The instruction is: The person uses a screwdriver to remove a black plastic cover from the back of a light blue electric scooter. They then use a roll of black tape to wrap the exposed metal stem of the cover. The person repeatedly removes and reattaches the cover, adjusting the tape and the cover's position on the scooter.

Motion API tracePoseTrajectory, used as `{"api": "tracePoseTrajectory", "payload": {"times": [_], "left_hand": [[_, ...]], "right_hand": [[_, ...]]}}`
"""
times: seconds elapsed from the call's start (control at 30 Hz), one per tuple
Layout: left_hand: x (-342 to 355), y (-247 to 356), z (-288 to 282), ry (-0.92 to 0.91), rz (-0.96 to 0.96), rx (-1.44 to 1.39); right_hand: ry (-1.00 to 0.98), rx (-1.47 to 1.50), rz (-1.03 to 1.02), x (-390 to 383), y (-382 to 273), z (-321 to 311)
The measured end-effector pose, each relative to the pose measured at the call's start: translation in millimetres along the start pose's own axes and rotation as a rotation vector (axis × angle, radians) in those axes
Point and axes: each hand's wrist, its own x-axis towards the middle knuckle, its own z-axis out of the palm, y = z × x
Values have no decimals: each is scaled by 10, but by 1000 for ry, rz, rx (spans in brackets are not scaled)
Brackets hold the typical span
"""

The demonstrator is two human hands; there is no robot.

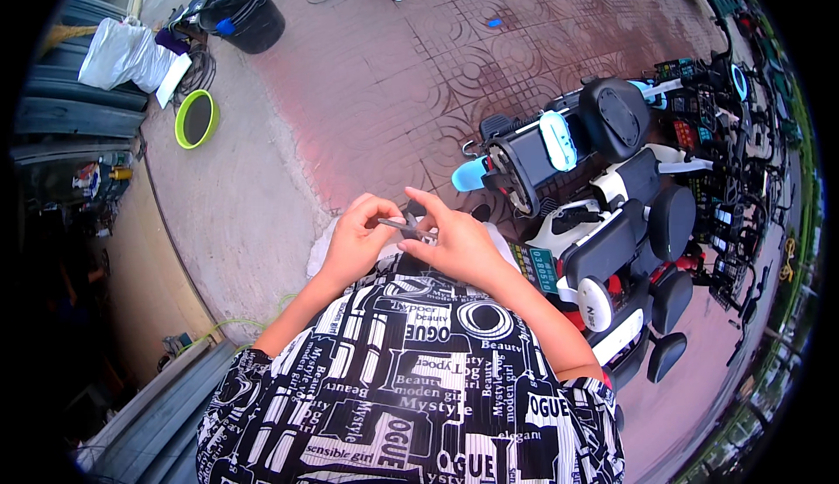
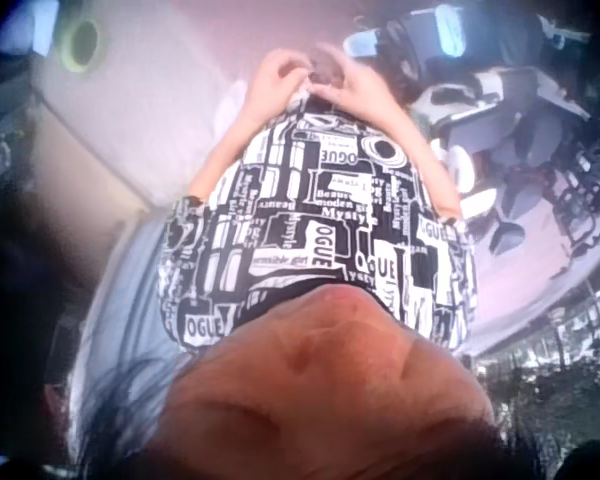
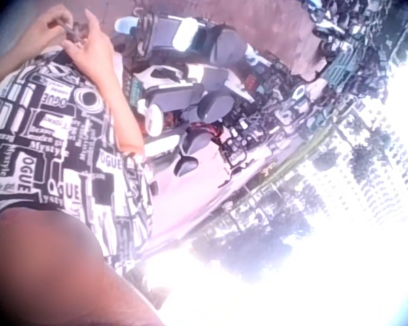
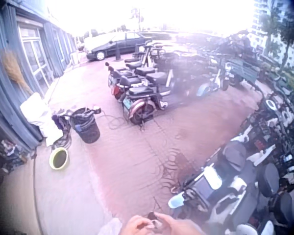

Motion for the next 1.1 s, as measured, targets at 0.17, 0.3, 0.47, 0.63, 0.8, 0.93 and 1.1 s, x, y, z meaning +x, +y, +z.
{"api": "tracePoseTrajectory", "payload": {"times": [0.17,0.3,0.47,0.63,0.8,0.93,1.1], "left_hand": [[74,36,19,-3,-41,-72],[145,87,122,7,-153,-278],[286,291,370,95,-221,-436],[431,284,803,199,-226,-537],[612,361,1236,314,-179,-475],[771,511,1547,378,-114,-442],[1056,356,1766,355,-278,-433]], "right_hand": [[3,135,39,-103,99,-30],[-7,236,-40,-120,246,-148],[-85,449,32,-126,253,-494],[-13,315,108,-158,379,-887],[163,-88,86,-308,456,-1314],[188,-276,213,-370,602,-1663],[115,-187,360,-231,996,-1910]]}}
